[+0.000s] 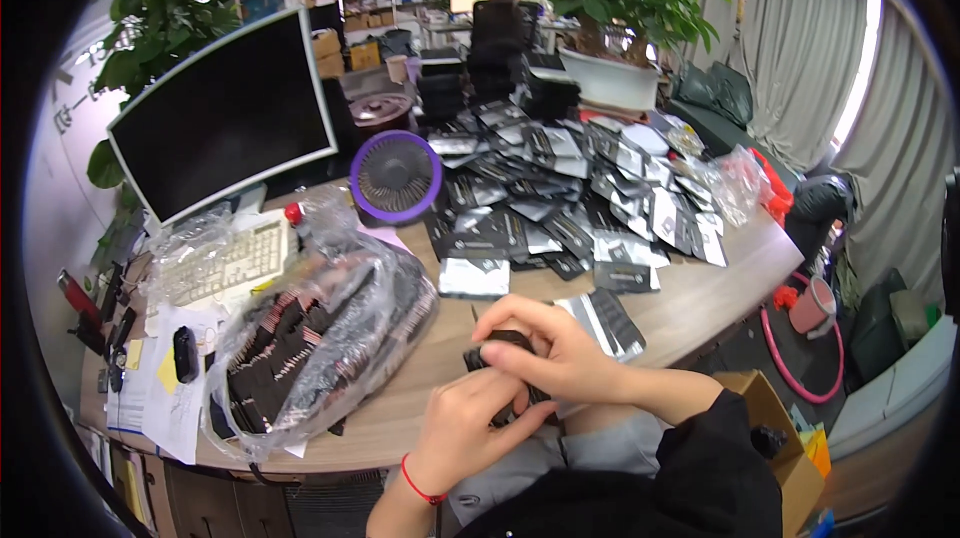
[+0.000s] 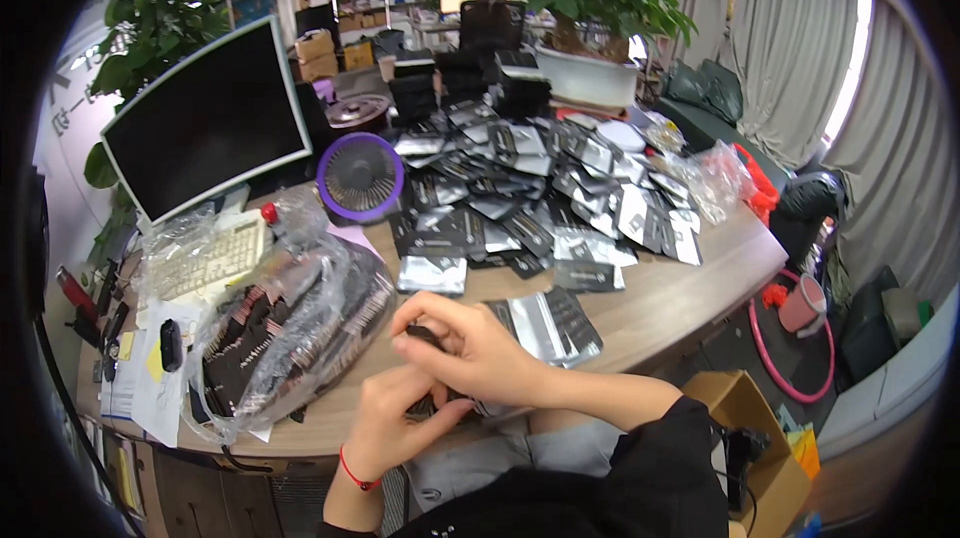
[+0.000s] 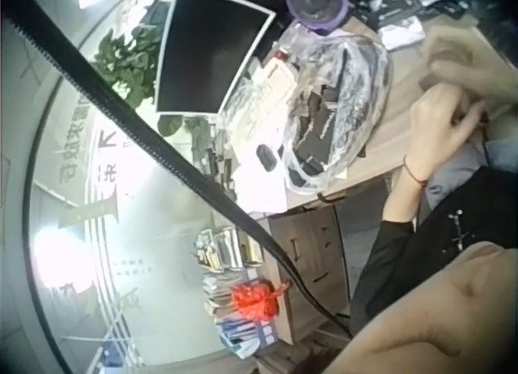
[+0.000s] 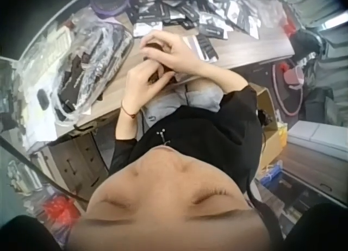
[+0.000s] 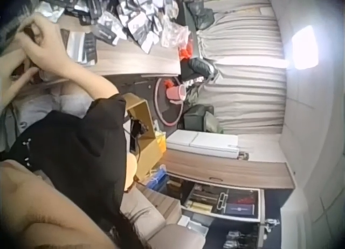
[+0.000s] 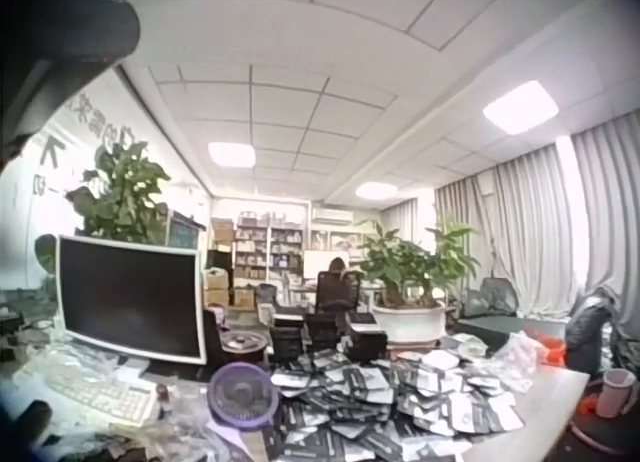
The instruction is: Packaging small components into black pouches at a desk.
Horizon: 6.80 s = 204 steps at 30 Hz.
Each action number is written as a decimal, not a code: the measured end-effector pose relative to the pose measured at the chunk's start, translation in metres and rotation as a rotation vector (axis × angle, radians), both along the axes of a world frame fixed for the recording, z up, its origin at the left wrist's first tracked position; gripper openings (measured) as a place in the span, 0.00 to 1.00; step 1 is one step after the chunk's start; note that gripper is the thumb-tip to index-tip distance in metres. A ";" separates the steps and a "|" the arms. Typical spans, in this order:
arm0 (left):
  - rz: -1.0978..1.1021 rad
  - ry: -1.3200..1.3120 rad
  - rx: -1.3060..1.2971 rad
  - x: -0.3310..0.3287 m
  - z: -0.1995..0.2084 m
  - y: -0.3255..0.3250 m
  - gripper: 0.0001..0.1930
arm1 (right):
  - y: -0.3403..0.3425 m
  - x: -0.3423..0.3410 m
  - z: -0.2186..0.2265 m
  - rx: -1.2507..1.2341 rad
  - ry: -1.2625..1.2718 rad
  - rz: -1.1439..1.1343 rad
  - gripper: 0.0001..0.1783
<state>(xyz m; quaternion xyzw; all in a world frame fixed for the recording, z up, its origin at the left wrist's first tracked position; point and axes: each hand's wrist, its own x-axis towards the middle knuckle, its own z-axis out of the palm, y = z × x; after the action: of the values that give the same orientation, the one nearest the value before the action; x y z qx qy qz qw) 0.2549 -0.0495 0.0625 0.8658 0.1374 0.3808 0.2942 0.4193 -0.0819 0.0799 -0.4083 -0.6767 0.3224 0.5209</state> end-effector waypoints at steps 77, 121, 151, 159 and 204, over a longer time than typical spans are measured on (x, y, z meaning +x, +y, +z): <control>0.285 -0.421 -0.159 -0.036 -0.008 0.043 0.16 | 0.064 -0.020 0.010 0.795 -0.687 -0.184 0.32; 0.580 -0.372 -0.306 -0.046 0.008 0.040 0.07 | 0.063 -0.030 -0.002 0.740 -0.862 -0.133 0.33; 0.532 -0.046 0.036 -0.032 0.010 0.034 0.14 | 0.059 -0.008 0.023 0.203 -0.107 0.169 0.14; 0.535 -0.088 -0.029 -0.029 -0.006 0.029 0.16 | 0.063 -0.001 0.020 0.465 -0.200 0.307 0.06; 0.063 0.018 -0.189 -0.023 0.013 0.015 0.06 | -0.078 0.104 -0.091 0.211 -1.063 -0.359 0.25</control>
<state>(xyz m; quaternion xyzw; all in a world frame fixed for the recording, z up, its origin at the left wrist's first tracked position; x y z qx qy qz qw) 0.2316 -0.0341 0.0751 0.8329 0.2025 0.3672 0.3611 0.5232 -0.1598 -0.0114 -0.5688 -0.7943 -0.0902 0.1934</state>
